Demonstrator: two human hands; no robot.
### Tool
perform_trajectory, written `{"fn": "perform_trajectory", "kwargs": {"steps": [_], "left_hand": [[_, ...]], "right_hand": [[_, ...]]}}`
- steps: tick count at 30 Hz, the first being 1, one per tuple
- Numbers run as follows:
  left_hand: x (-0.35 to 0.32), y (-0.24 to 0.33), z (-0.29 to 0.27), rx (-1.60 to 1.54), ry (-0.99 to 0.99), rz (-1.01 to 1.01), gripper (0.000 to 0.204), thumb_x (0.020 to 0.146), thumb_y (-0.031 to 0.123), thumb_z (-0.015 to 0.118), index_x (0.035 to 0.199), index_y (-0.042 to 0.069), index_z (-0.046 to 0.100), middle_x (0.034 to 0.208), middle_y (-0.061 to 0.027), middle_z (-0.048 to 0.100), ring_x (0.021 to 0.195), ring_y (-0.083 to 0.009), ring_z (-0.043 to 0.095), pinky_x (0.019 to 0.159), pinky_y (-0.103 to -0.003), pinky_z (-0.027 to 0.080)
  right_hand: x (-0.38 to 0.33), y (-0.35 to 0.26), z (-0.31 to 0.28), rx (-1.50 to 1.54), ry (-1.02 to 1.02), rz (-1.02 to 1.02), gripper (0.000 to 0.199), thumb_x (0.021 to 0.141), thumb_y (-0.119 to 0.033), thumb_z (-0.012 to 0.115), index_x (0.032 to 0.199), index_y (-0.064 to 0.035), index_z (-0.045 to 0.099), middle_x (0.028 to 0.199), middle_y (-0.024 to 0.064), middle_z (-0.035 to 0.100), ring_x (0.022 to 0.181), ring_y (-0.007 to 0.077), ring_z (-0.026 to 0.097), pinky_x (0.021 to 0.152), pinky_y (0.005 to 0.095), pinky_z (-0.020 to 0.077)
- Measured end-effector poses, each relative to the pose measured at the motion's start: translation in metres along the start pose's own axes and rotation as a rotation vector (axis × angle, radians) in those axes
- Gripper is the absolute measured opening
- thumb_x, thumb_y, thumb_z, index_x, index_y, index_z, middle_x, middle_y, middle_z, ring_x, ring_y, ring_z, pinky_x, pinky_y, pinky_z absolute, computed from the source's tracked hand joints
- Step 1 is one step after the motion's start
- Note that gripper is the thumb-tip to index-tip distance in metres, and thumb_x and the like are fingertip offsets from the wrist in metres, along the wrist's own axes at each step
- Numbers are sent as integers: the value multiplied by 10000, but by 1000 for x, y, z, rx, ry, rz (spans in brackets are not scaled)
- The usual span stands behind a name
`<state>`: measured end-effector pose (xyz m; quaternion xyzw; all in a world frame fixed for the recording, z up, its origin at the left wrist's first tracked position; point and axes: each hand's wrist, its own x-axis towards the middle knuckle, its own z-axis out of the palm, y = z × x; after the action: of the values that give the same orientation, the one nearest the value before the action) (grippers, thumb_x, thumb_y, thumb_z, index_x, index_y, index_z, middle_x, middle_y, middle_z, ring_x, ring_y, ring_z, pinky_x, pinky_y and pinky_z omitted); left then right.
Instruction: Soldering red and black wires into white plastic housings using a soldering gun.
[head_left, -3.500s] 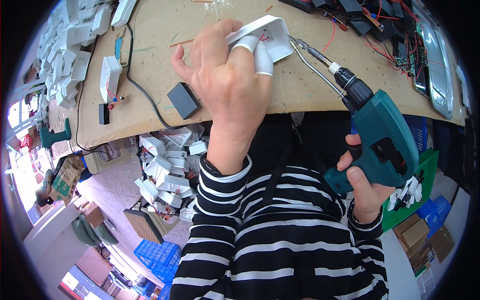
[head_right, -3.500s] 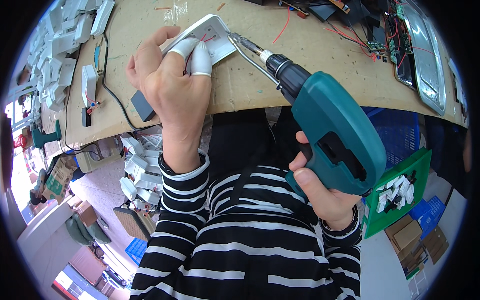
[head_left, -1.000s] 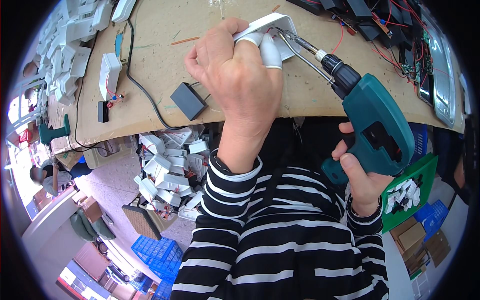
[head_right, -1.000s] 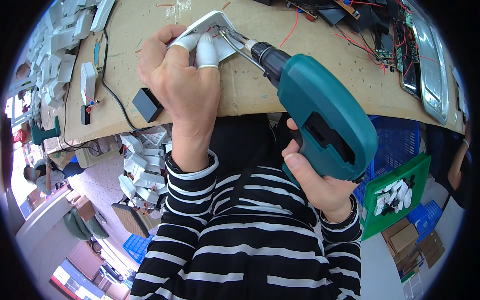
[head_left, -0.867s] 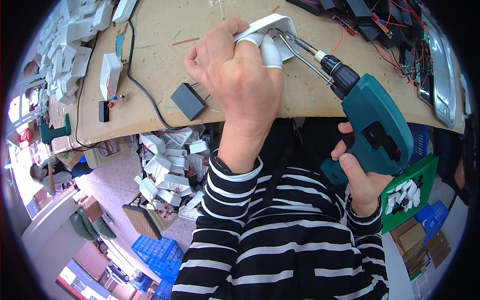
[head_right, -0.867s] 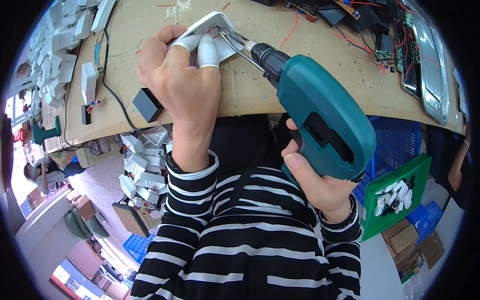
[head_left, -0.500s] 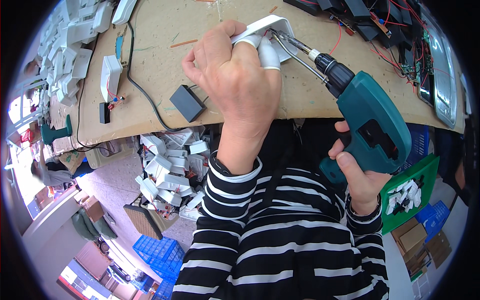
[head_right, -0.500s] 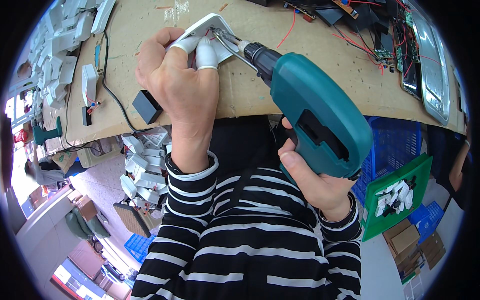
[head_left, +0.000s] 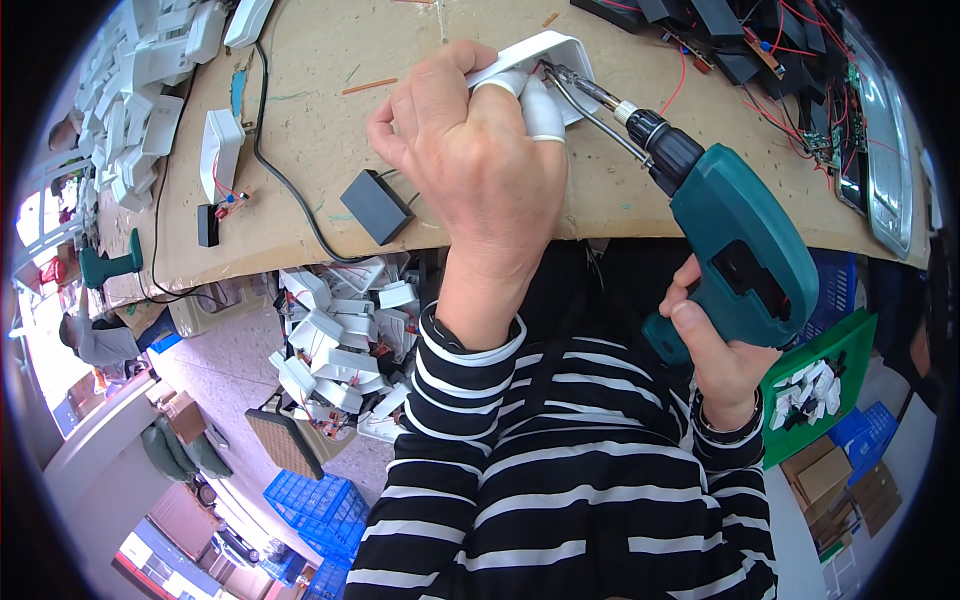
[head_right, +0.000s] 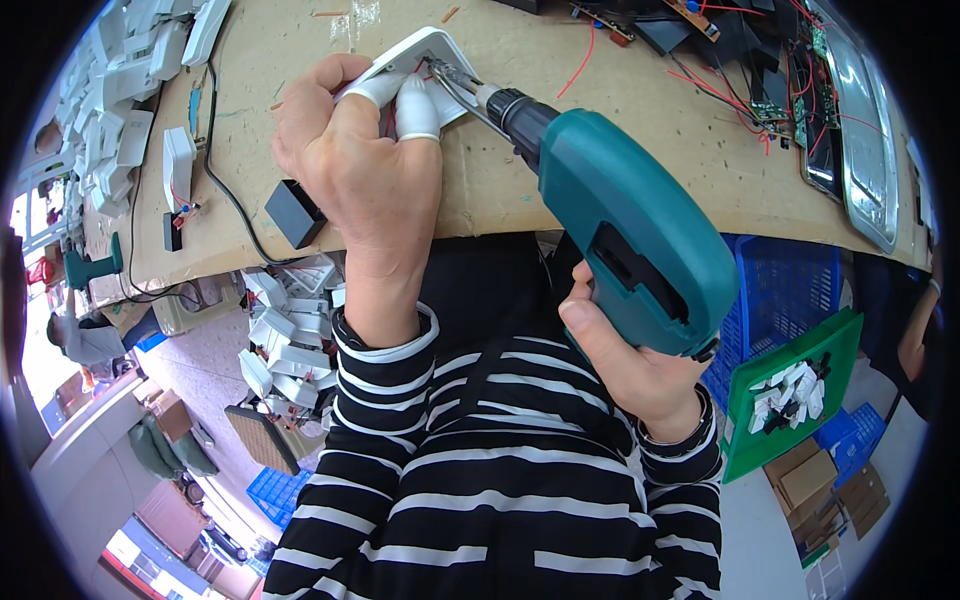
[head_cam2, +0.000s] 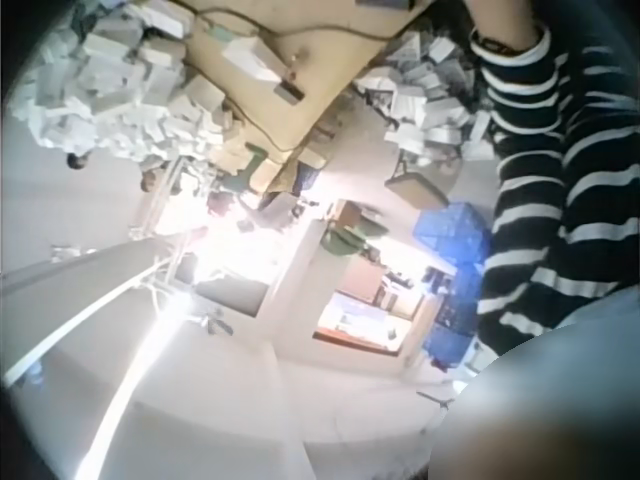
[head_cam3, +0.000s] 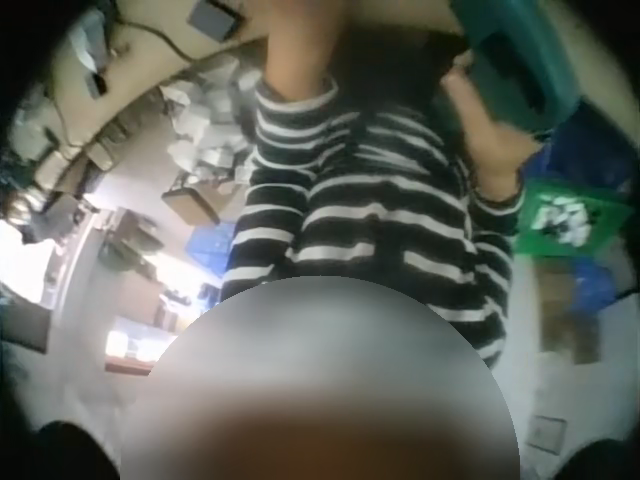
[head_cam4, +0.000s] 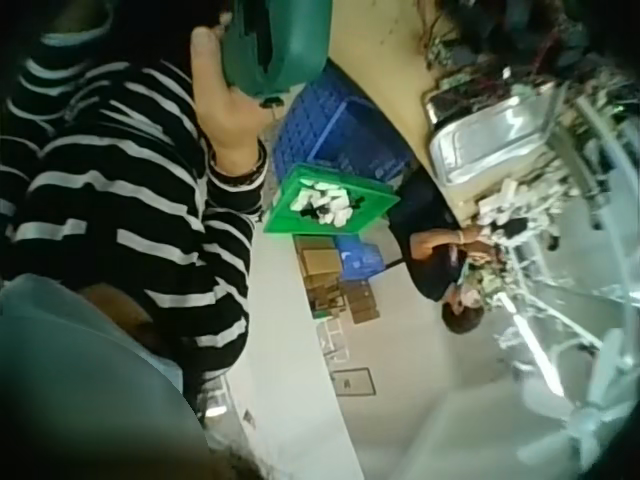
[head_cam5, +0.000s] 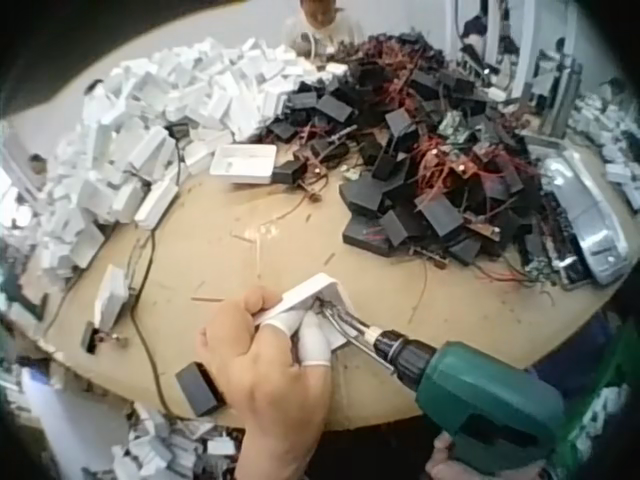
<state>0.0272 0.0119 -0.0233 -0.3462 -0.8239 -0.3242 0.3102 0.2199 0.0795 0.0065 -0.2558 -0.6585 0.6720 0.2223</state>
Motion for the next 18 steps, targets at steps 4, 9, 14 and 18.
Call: {"fn": "perform_trajectory", "kwargs": {"steps": [4,9,14,18], "left_hand": [[-1,0,0,9,-9,-10,108,620,83,637,600,14,557,900,-47,530,828,-201,482,800,-394,273],[-1,0,0,-6,-13,-22,108,614,75,636,601,8,551,903,-56,533,841,-207,484,804,-395,273],[-2,-1,2,-43,9,-28,108,600,60,633,604,-2,545,904,-70,536,847,-224,486,807,-387,288],[-2,-3,3,-71,31,-15,111,587,45,631,607,-12,538,902,-91,538,833,-257,485,773,-378,338]], "right_hand": [[1,-2,5,44,36,-3,391,712,38,583,1083,54,460,894,132,540,692,173,563,625,276,477],[0,3,-3,-24,-30,-33,387,712,37,585,1080,52,465,908,138,544,708,178,569,637,278,479],[0,0,1,15,-8,-21,384,713,37,585,1078,53,469,928,141,547,726,183,572,654,283,480],[-1,-2,2,17,-13,16,383,714,45,567,1083,53,467,931,138,546,731,183,572,661,287,479]]}}
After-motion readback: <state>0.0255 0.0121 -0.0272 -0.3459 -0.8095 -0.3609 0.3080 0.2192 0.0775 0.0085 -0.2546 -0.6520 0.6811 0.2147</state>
